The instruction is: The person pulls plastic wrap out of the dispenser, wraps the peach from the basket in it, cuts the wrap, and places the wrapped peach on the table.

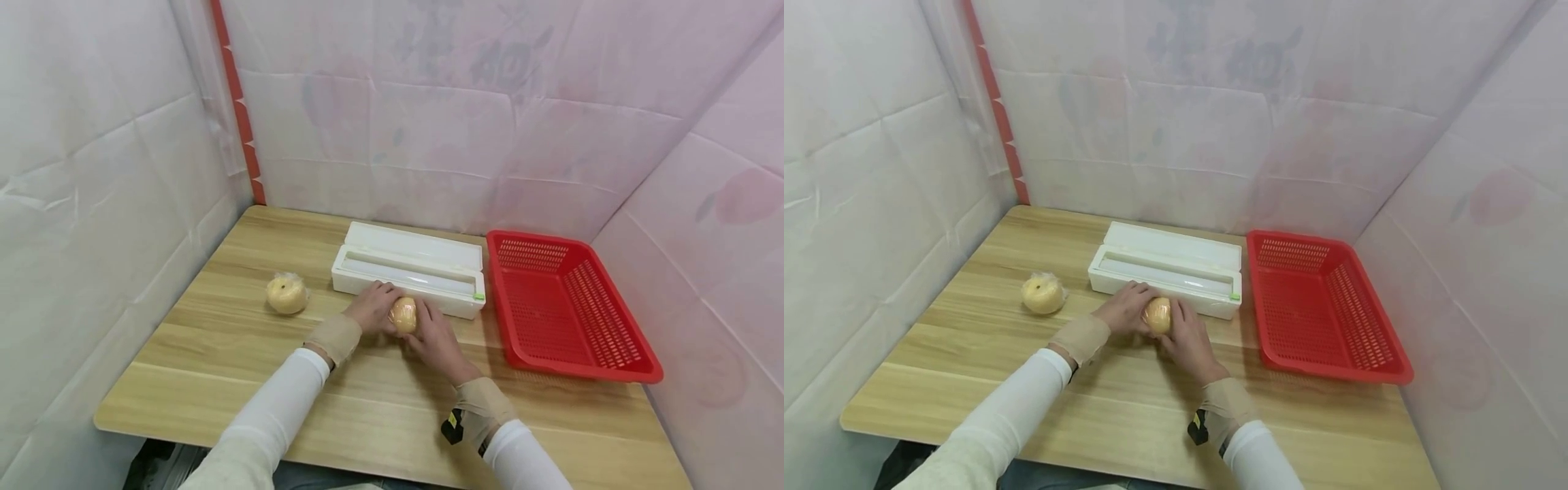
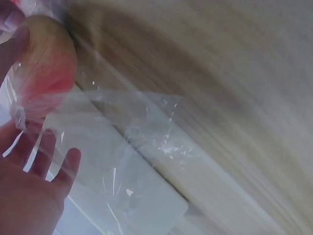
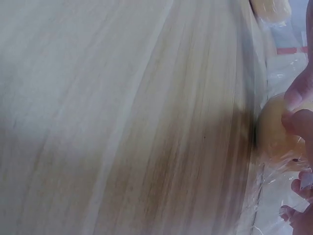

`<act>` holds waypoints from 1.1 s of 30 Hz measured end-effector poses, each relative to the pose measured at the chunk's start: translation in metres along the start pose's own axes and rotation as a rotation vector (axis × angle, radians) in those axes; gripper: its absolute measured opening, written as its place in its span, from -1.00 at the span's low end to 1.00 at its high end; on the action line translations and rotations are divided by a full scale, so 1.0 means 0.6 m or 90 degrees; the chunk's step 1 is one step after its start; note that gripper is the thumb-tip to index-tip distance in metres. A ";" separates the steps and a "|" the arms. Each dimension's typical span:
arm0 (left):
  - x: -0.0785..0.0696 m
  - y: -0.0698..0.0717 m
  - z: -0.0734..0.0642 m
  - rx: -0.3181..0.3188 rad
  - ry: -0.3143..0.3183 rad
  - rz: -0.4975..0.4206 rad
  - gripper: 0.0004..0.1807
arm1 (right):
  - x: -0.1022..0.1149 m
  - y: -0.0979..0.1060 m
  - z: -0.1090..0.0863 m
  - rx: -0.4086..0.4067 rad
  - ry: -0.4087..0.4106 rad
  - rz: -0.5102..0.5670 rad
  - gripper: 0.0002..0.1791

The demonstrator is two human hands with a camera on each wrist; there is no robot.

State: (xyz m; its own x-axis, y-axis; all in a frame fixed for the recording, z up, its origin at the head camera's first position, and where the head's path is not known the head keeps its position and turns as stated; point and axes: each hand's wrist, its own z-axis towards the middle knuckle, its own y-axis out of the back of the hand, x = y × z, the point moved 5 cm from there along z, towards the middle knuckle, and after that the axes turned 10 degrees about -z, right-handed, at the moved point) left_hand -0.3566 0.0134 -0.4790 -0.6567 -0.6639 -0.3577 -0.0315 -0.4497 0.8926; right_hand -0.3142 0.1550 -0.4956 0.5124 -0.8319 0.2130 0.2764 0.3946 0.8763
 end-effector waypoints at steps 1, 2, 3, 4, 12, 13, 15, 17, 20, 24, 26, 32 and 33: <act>-0.002 -0.001 0.000 0.001 -0.006 0.003 -0.18 | 0.000 0.000 -0.001 -0.002 0.000 0.000 -0.09; -0.003 -0.003 0.000 -0.002 -0.014 0.001 -0.18 | -0.001 0.000 -0.004 -0.002 -0.002 0.000 -0.08; -0.005 -0.006 -0.001 -0.005 -0.022 0.000 -0.18 | -0.002 -0.001 -0.006 -0.002 -0.004 0.000 -0.07; -0.006 -0.011 -0.003 -0.009 -0.027 -0.007 -0.17 | -0.002 -0.002 -0.009 -0.002 -0.005 0.000 -0.06; -0.010 -0.027 -0.026 -0.050 -0.020 -0.085 -0.06 | -0.005 -0.011 -0.027 0.025 -0.041 0.001 0.06; -0.011 -0.027 -0.027 -0.054 -0.022 -0.088 -0.06 | -0.004 -0.010 -0.029 0.028 -0.046 -0.001 0.07; -0.013 -0.025 -0.030 -0.055 -0.020 -0.095 -0.07 | -0.003 -0.009 -0.034 0.033 -0.058 0.003 0.08; -0.015 -0.023 -0.032 -0.054 -0.019 -0.098 -0.09 | -0.002 -0.005 -0.037 0.032 -0.064 0.003 0.07; -0.016 -0.020 -0.033 -0.056 -0.016 -0.107 -0.10 | -0.002 0.001 -0.042 0.032 -0.073 0.008 0.06; -0.014 -0.019 -0.035 -0.059 -0.009 -0.110 -0.07 | -0.007 0.010 -0.051 0.050 -0.102 0.025 -0.01; -0.012 -0.018 -0.036 -0.055 0.002 -0.115 -0.06 | -0.013 0.013 -0.056 0.073 -0.129 0.039 -0.07; -0.010 -0.007 -0.032 -0.022 0.066 -0.146 -0.08 | -0.048 0.030 -0.068 0.054 -0.240 0.048 -0.27; -0.012 -0.004 -0.029 -0.020 0.076 -0.144 -0.11 | -0.054 0.036 -0.068 0.031 -0.256 0.041 -0.29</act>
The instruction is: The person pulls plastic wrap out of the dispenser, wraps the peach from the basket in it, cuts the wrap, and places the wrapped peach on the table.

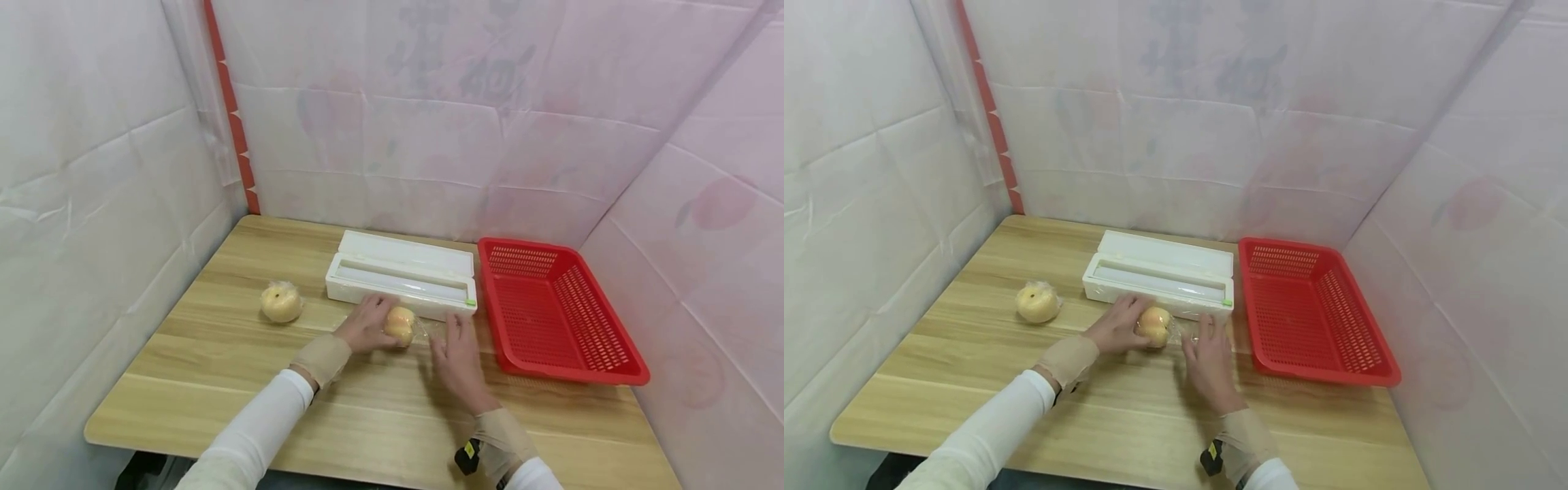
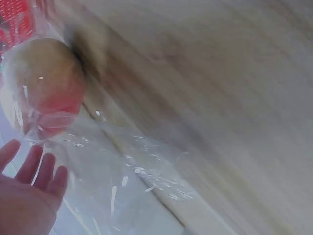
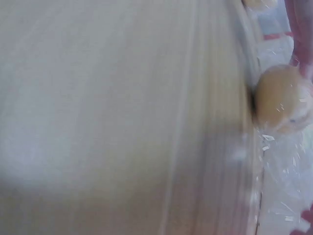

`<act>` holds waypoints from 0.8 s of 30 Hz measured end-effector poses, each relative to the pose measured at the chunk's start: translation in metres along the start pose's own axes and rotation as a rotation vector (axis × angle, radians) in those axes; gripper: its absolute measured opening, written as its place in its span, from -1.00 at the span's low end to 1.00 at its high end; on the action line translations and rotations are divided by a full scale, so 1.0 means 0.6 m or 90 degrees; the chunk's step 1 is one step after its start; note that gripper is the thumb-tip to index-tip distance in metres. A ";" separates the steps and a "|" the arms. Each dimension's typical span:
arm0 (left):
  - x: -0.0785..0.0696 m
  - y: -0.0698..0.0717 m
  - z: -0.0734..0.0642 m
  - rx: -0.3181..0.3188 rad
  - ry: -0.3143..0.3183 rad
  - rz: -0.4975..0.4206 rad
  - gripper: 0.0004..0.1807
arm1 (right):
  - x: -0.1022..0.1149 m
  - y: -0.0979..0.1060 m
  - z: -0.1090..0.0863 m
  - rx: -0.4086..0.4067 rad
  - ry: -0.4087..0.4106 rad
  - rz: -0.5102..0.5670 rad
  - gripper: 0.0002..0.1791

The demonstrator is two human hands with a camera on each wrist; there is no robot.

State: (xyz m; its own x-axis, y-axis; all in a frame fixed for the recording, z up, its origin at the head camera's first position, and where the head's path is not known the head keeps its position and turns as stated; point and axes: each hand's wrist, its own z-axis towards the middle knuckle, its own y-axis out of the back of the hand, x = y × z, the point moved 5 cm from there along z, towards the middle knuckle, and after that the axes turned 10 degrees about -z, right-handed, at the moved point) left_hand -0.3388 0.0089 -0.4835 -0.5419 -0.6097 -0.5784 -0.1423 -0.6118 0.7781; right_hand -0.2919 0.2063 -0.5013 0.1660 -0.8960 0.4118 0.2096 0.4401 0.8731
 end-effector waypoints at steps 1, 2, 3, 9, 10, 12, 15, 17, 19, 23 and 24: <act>-0.004 0.001 0.004 -0.004 0.005 0.006 -0.15 | -0.006 0.005 0.002 -0.023 -0.014 -0.003 -0.31; -0.010 0.003 0.009 -0.014 0.000 0.013 -0.21 | -0.011 0.009 0.005 -0.043 -0.025 -0.010 -0.30; -0.017 0.004 0.015 -0.026 -0.008 0.027 -0.28 | -0.014 0.012 0.008 -0.058 -0.033 -0.018 -0.30; -0.087 -0.006 0.058 -0.099 -0.150 0.151 -0.60 | -0.026 0.016 0.024 -0.046 -0.072 -0.086 -0.19; -0.099 -0.010 0.065 -0.100 -0.172 0.165 -0.61 | -0.027 0.015 0.027 -0.036 -0.078 -0.095 -0.18; -0.121 -0.021 0.079 -0.079 -0.189 0.188 -0.59 | -0.031 0.012 0.031 -0.018 -0.087 -0.107 -0.19; -0.143 -0.041 0.100 -0.036 -0.188 0.199 -0.51 | -0.034 0.008 0.034 0.005 -0.097 -0.112 -0.20; -0.153 -0.054 0.113 -0.004 -0.173 0.210 -0.48 | -0.036 0.005 0.035 0.008 -0.096 -0.122 -0.19; -0.162 -0.067 0.125 0.020 -0.166 0.236 -0.50 | -0.036 0.006 0.034 -0.004 -0.084 -0.136 -0.16; -0.174 -0.096 0.144 0.083 -0.137 0.316 -0.53 | -0.033 0.010 0.030 -0.048 -0.032 -0.176 -0.16; -0.174 -0.104 0.148 0.099 -0.128 0.329 -0.52 | -0.032 0.010 0.029 -0.047 -0.029 -0.177 -0.15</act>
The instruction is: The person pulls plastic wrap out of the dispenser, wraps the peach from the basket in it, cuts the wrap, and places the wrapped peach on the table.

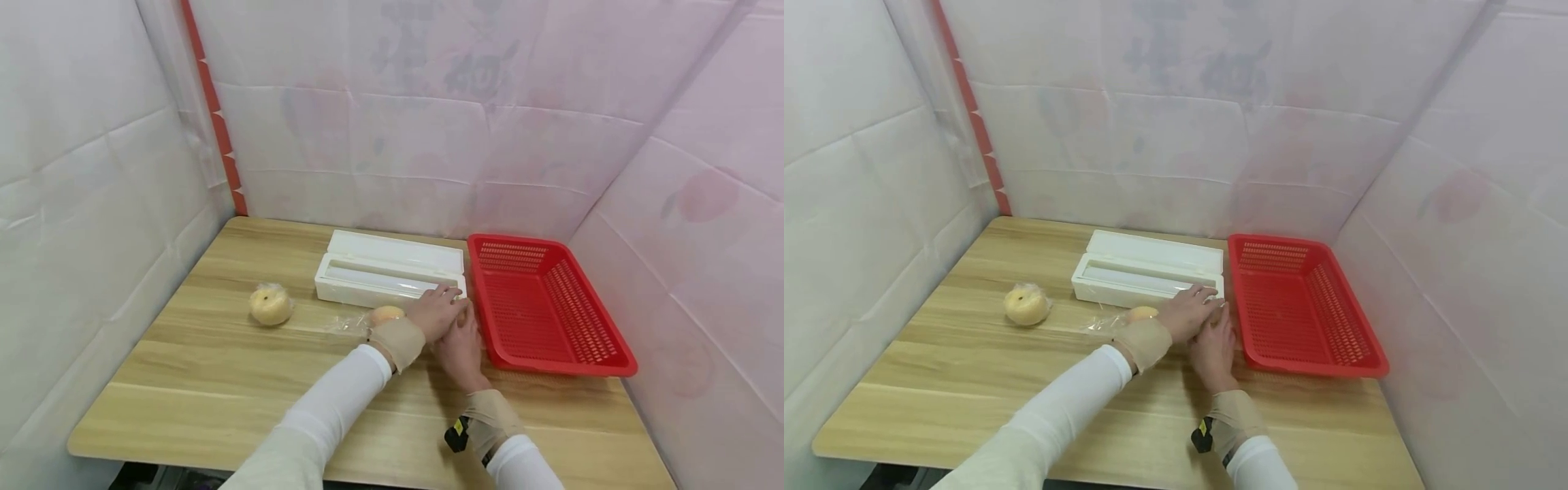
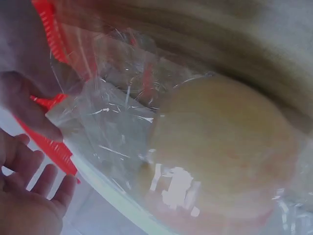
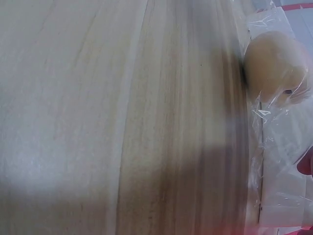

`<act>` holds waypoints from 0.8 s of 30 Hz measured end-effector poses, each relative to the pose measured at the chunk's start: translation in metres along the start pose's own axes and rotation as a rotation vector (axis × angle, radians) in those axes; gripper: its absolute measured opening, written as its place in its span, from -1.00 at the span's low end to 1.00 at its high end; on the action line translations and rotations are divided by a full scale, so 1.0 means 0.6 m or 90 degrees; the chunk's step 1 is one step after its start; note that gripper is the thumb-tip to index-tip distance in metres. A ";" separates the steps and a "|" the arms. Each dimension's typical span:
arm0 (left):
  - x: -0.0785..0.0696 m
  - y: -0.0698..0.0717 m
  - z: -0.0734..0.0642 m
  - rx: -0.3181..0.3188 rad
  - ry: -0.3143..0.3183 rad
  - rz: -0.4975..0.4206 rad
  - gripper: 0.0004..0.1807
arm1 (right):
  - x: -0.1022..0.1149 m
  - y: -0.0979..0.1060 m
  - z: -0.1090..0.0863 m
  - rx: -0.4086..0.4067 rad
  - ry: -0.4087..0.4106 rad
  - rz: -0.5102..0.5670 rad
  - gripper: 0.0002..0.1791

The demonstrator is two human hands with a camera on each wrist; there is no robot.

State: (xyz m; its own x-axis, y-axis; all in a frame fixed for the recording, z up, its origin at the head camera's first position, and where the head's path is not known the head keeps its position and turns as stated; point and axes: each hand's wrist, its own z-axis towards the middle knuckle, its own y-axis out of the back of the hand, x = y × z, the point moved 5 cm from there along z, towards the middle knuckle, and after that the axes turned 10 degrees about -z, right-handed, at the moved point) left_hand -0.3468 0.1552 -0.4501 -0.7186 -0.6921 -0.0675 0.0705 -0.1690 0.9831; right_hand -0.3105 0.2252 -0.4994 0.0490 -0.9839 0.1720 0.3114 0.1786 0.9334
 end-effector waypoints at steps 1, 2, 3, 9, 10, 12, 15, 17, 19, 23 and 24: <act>-0.003 -0.008 0.005 0.015 0.004 0.011 -0.51 | 0.000 0.000 -0.001 0.001 0.003 -0.001 -0.14; -0.006 -0.014 0.010 0.032 0.012 0.018 -0.51 | -0.001 -0.001 -0.002 0.004 0.001 0.002 -0.13; -0.008 -0.017 0.013 0.046 0.022 0.020 -0.51 | -0.002 -0.002 -0.003 0.014 -0.009 0.014 -0.11; -0.015 -0.023 0.020 0.050 0.042 0.038 -0.55 | -0.008 -0.004 -0.007 0.028 -0.019 0.034 -0.14; -0.014 -0.023 0.019 0.048 0.038 0.042 -0.54 | -0.008 -0.004 -0.008 0.024 -0.009 0.031 -0.16; -0.012 -0.024 0.017 0.053 0.032 0.048 -0.50 | -0.009 -0.004 -0.009 0.010 0.008 0.030 -0.19; -0.009 -0.026 0.012 0.075 0.035 0.050 -0.39 | -0.012 -0.005 -0.011 -0.007 0.034 0.023 -0.23; -0.007 -0.026 0.009 0.088 0.040 0.048 -0.34 | -0.014 -0.006 -0.011 -0.019 0.046 0.027 -0.27; -0.007 -0.024 0.007 0.092 0.045 0.042 -0.33 | -0.017 -0.005 -0.011 -0.027 0.055 0.041 -0.33; -0.007 -0.020 0.005 0.090 0.042 0.026 -0.24 | -0.022 -0.004 -0.011 -0.031 0.066 0.050 -0.37; -0.007 -0.020 0.004 0.090 0.041 0.025 -0.19 | -0.023 -0.004 -0.012 -0.029 0.065 0.047 -0.36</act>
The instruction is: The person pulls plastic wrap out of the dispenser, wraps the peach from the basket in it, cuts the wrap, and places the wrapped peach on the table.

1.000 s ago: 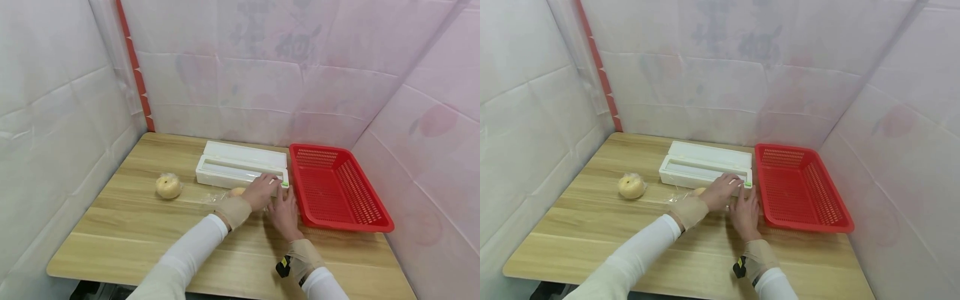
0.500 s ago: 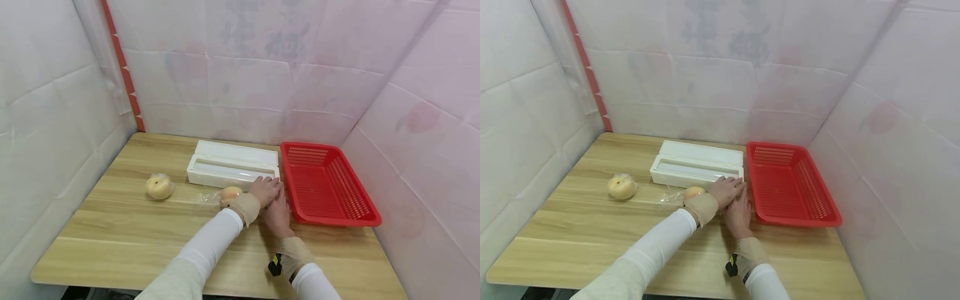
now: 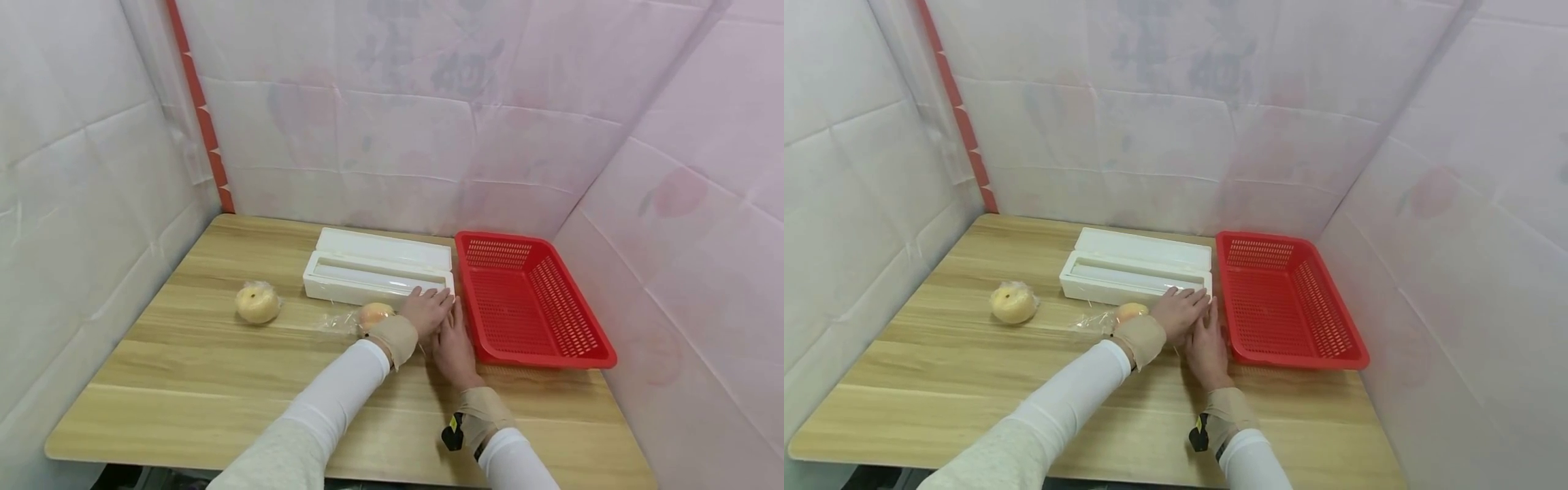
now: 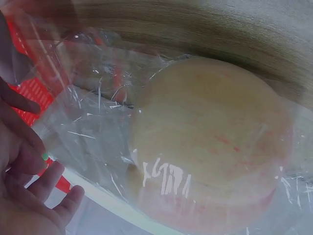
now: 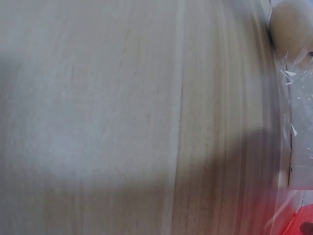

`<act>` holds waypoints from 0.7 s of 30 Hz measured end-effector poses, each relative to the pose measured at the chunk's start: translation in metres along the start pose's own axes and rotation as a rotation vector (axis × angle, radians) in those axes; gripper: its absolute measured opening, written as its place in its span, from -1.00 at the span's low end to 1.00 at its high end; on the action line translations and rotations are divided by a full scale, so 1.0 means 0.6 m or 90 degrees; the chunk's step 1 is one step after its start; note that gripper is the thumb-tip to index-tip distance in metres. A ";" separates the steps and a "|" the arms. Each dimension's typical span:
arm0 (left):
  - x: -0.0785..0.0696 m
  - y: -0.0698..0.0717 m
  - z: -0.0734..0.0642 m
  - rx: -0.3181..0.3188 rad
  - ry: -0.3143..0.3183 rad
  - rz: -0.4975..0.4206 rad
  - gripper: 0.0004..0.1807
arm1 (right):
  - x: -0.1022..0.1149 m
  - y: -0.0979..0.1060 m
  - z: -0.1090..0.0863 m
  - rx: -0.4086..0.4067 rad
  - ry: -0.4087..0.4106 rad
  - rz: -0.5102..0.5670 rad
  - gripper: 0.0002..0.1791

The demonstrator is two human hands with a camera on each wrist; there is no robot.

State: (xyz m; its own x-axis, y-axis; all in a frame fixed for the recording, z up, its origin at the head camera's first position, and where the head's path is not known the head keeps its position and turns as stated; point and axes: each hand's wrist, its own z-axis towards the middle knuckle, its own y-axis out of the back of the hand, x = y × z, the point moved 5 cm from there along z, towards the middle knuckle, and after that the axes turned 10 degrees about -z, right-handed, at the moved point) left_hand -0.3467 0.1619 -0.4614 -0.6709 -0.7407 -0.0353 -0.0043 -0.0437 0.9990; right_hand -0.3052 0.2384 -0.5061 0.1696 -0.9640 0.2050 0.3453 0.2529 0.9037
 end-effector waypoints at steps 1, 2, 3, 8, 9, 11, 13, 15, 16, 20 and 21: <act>0.001 -0.001 -0.001 0.001 -0.001 0.000 -0.11 | 0.000 0.000 0.000 0.004 -0.001 -0.006 -0.35; 0.003 -0.001 -0.001 0.003 -0.001 0.001 -0.04 | 0.000 0.000 0.000 0.006 -0.001 -0.012 -0.34; 0.004 -0.002 -0.002 0.004 -0.001 0.003 0.01 | -0.001 0.000 -0.001 0.008 -0.003 -0.018 -0.33; 0.006 -0.002 -0.003 -0.005 -0.002 0.036 0.04 | 0.001 0.003 0.000 0.017 -0.006 -0.027 -0.28; 0.006 -0.001 -0.003 -0.009 -0.003 0.047 0.02 | 0.002 0.004 0.000 0.019 -0.007 -0.026 -0.27; 0.004 0.001 -0.005 -0.016 -0.005 0.071 -0.01 | 0.002 0.006 0.000 0.025 -0.013 -0.027 -0.25; 0.002 0.002 -0.006 -0.017 -0.004 0.090 -0.02 | 0.002 0.006 0.000 0.033 -0.021 -0.030 -0.24; 0.001 0.003 -0.007 -0.014 -0.005 0.099 -0.03 | 0.001 0.007 0.000 0.040 -0.029 -0.033 -0.24; 0.000 0.003 -0.008 -0.013 -0.003 0.100 -0.03 | 0.001 0.007 0.000 0.046 -0.033 -0.034 -0.24; 0.000 0.004 -0.011 -0.018 0.000 0.099 -0.08 | 0.002 0.008 0.000 0.064 -0.043 -0.037 -0.22; 0.001 0.005 -0.012 -0.022 0.001 0.097 -0.07 | 0.002 0.009 0.000 0.066 -0.045 -0.037 -0.21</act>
State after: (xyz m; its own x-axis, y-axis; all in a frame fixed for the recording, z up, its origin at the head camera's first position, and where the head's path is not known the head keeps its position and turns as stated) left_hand -0.3417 0.1567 -0.4589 -0.6609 -0.7412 0.1172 0.1240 0.0462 0.9912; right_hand -0.3030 0.2384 -0.5012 0.0851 -0.9812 0.1731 0.2547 0.1894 0.9483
